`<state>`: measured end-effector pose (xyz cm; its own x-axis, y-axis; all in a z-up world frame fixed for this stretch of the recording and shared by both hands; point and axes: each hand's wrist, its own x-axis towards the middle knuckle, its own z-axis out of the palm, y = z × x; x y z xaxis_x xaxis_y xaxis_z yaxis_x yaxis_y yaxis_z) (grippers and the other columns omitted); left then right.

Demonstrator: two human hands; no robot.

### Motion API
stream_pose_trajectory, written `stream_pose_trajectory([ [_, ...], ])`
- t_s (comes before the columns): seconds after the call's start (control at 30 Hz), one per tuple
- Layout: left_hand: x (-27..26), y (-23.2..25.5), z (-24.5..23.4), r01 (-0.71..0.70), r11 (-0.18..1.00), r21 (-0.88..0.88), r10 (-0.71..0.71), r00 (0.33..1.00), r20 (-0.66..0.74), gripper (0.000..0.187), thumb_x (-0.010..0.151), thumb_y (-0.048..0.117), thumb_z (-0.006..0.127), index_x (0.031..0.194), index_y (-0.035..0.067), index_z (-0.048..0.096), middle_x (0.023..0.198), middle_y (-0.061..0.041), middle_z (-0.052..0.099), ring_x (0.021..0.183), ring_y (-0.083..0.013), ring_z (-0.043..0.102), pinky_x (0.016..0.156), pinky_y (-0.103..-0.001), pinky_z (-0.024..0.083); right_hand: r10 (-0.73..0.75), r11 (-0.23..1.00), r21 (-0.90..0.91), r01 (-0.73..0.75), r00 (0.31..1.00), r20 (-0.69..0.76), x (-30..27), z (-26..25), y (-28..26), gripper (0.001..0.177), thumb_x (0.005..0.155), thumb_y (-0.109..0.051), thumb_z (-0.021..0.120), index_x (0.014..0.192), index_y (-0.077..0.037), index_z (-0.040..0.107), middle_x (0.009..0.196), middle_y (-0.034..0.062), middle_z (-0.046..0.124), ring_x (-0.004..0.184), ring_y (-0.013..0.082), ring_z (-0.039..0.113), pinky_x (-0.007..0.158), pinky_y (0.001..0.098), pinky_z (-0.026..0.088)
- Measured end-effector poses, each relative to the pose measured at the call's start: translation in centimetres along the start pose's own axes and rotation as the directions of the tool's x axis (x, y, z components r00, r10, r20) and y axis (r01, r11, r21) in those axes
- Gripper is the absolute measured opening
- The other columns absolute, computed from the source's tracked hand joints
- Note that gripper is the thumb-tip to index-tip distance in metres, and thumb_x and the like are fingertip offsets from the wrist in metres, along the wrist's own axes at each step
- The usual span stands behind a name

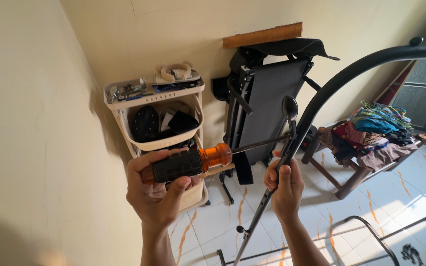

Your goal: The person assembles a metal frame by inserting plastic feet into the ends of the vertical poles and tightening them with a screwdriver. The person handles the frame, plastic feet, and screwdriver throughout the process.

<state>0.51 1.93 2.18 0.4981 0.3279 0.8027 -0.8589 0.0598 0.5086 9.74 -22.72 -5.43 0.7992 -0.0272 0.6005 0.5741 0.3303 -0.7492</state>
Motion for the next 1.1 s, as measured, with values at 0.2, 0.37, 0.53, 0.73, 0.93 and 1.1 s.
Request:
stream_pose_trajectory([
  [0.2, 0.0, -1.7, -1.9, 0.254, 0.955, 0.152, -0.234, 0.962, -0.138, 0.032, 0.089, 0.012, 0.083, 0.102, -0.006, 0.060, 0.071, -0.013, 0.071, 0.053, -0.0113, 0.064, 0.049, -0.026, 0.051, -0.001, 0.999, -0.036, -0.001, 0.999, -0.050, -0.5, 0.2, 0.6, 0.041, 0.111, -0.033, 0.043, 0.131, 0.002, 0.054, 0.073, -0.0015, 0.044, 0.058, 0.0053, 0.037, 0.050, 0.0214, 0.031],
  [0.37, 0.7, -1.7, -2.0, 0.326, 0.882, 0.341, -0.299, 0.945, -0.132, 0.030, 0.094, 0.019, 0.077, 0.108, -0.001, 0.060, 0.072, -0.005, 0.068, 0.062, -0.0062, 0.060, 0.055, -0.020, 0.048, -0.002, 0.997, -0.071, -0.003, 0.998, -0.061, -0.5, 0.0, 0.2, 0.042, 0.111, -0.033, 0.041, 0.130, 0.002, 0.054, 0.073, -0.0014, 0.045, 0.058, 0.0052, 0.039, 0.050, 0.0209, 0.032],
  [0.53, 1.5, 1.7, -2.1, 0.070, 0.975, 0.212, -0.097, 0.988, 0.120, 0.039, 0.100, 0.021, 0.071, 0.126, 0.002, 0.049, 0.112, -0.010, 0.066, 0.097, -0.0090, 0.066, 0.085, -0.022, 0.056, -0.013, 0.997, -0.077, 0.011, 1.000, -0.022, 0.0, 0.7, 0.4, 0.043, 0.111, -0.034, 0.041, 0.130, 0.002, 0.055, 0.072, -0.0015, 0.045, 0.058, 0.0052, 0.040, 0.050, 0.0205, 0.032],
  [0.73, 1.1, 4.1, -0.4, 0.038, 0.932, 0.360, -0.096, 0.985, 0.144, 0.035, 0.097, 0.017, 0.068, 0.120, -0.003, 0.051, 0.123, -0.014, 0.055, 0.100, -0.0127, 0.060, 0.087, -0.028, 0.054, -0.032, 0.998, -0.057, 0.034, 0.999, 0.022, 0.4, 0.4, 0.2, 0.038, 0.113, -0.032, 0.044, 0.127, 0.001, 0.056, 0.072, -0.0018, 0.045, 0.056, 0.0048, 0.040, 0.048, 0.0203, 0.033],
  [0.93, -0.7, 5.3, 1.1, 0.381, 0.712, 0.590, -0.289, 0.925, -0.249, 0.034, 0.106, 0.029, 0.052, 0.110, 0.000, 0.070, 0.065, -0.001, 0.064, 0.046, -0.0058, 0.048, 0.043, -0.023, 0.037, 0.007, 1.000, -0.009, -0.007, 0.997, 0.071, 0.2, 0.1, 0.8, 0.038, 0.112, -0.032, 0.044, 0.129, 0.000, 0.056, 0.070, -0.0033, 0.042, 0.055, 0.0037, 0.037, 0.048, 0.0198, 0.030],
  [1.1, -1.0, 6.2, 1.4, 0.304, 0.741, 0.599, -0.252, 0.952, -0.171, 0.027, 0.103, 0.027, 0.061, 0.106, 0.001, 0.068, 0.066, 0.004, 0.050, 0.059, -0.0039, 0.040, 0.052, -0.021, 0.033, 0.011, 0.999, 0.040, -0.015, 0.995, 0.096, 0.6, 0.3, 1.2, 0.037, 0.111, -0.031, 0.044, 0.129, 0.000, 0.056, 0.071, -0.0032, 0.043, 0.055, 0.0031, 0.035, 0.048, 0.0196, 0.028],
])
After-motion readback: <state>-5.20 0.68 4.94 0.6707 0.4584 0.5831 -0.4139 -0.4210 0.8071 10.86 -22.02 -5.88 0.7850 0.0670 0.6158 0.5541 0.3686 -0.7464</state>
